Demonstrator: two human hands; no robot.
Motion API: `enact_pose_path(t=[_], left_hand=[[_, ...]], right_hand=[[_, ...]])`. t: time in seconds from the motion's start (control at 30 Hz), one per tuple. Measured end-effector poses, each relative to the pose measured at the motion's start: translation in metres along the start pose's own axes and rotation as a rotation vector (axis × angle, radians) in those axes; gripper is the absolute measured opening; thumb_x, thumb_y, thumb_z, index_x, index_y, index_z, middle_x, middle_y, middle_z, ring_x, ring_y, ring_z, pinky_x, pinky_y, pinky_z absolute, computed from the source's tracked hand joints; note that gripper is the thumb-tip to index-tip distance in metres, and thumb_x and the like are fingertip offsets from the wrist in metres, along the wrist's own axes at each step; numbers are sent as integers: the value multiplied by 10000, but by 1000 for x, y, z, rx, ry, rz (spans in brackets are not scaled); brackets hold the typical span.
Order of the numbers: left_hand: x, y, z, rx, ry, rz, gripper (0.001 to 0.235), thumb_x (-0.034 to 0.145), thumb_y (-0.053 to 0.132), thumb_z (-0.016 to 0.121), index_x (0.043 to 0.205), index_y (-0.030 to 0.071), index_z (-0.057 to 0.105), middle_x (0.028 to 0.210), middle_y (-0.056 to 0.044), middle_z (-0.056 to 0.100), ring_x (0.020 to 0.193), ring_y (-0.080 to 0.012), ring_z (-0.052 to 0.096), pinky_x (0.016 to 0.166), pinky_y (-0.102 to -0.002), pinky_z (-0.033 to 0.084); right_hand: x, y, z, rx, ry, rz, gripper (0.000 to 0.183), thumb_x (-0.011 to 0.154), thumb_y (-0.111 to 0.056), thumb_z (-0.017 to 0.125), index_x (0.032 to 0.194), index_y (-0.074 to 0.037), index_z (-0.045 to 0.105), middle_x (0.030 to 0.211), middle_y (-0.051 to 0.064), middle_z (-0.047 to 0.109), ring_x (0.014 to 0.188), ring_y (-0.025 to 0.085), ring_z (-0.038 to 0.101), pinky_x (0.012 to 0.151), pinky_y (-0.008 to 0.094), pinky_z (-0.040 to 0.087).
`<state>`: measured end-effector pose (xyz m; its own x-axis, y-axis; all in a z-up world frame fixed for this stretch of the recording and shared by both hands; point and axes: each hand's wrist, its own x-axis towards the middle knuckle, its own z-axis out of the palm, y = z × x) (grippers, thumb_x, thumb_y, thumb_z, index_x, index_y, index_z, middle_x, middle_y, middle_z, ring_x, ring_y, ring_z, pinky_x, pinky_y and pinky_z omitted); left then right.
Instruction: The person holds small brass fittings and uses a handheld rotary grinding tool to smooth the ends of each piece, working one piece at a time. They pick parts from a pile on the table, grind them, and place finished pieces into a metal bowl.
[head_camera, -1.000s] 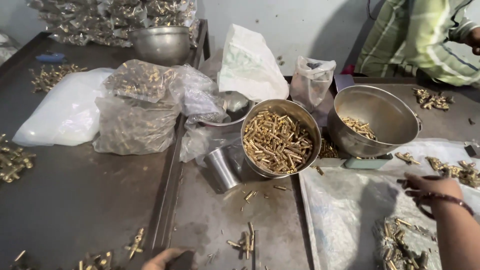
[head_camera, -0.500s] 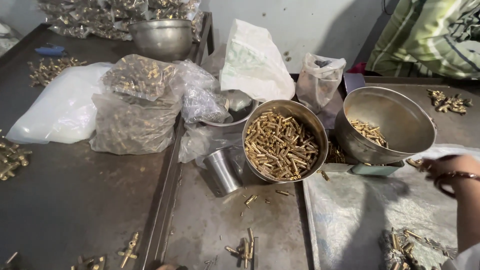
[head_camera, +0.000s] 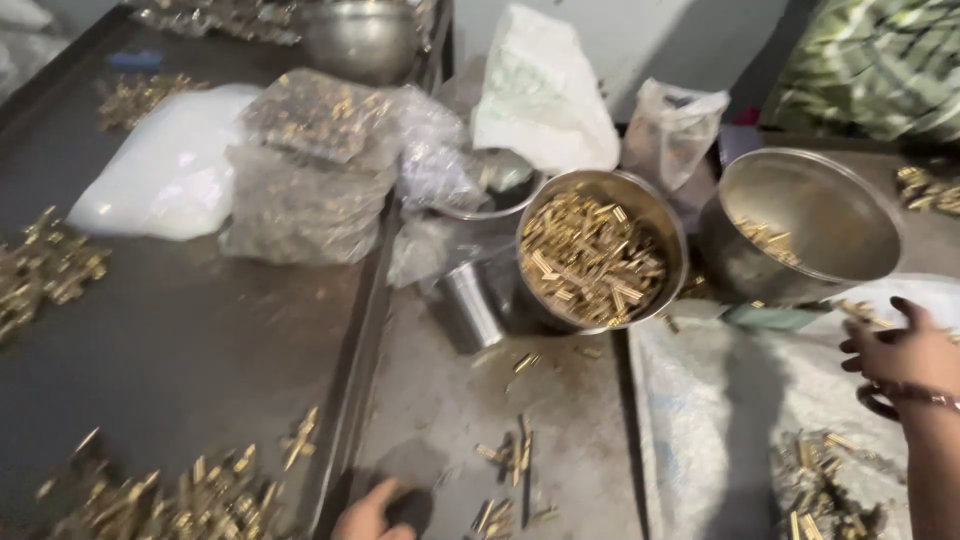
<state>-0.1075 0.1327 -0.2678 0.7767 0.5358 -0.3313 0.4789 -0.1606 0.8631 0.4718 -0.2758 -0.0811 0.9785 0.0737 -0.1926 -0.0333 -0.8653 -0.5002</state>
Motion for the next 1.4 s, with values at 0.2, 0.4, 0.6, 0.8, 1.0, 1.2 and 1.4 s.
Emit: enact_pose_path(t=[0.2,0.4,0.6,0.8,1.0,1.2,1.4], left_hand=[[-40,180,-14,143,-5,-218,444,766,196,702,1207,225,737,1013,-65,804,979,-211,787,910,-331,585],[-5,216,24,392,-27,204,366,796,131,682,1161,110,674,1168,-114,688,1066,-347,647,905,-448,518],[51,195,55,678,-205,676,341,802,-40,603,1105,82,698,1304,-128,617,1239,-364,547,1003,-446,467],[41,193,57,-398,-290,225,336,840,38,550,1140,53,699,975,-61,783,900,-199,752,845,-300,583],[-31,253,39,-1138,-570,-207,380,1037,393,617,929,32,664,660,3,591,463,-87,499,377,-229,344],[-66,287,37,-1001,-627,-434,420,1020,505,516,978,113,661,666,3,570,510,-85,513,393,-216,259],[-66,256,39,-945,-734,-366,375,1085,507,516,947,164,577,678,68,505,476,-26,405,393,-203,249]], right_hand=[[-170,81,119,326,145,-307,295,1033,-236,704,1199,5,739,820,113,752,801,155,645,739,305,527],[-275,113,167,542,-162,17,208,956,-109,787,1113,28,791,719,245,692,626,257,592,549,496,459],[-309,146,165,472,-87,-39,149,907,-104,764,977,16,819,665,153,625,637,212,566,582,369,460],[-344,133,158,598,-50,-185,132,842,-77,779,942,8,763,701,86,660,705,149,624,682,279,499],[-379,-26,90,532,-110,-291,324,745,-42,819,1055,-15,728,880,88,734,767,146,729,703,290,574],[-409,-158,50,403,-206,-921,332,838,-124,761,1138,1,690,1235,119,670,1178,247,657,979,349,492],[-405,-160,58,158,-348,-1055,276,869,-191,747,1080,-33,669,1125,141,639,1087,330,585,939,402,484]])
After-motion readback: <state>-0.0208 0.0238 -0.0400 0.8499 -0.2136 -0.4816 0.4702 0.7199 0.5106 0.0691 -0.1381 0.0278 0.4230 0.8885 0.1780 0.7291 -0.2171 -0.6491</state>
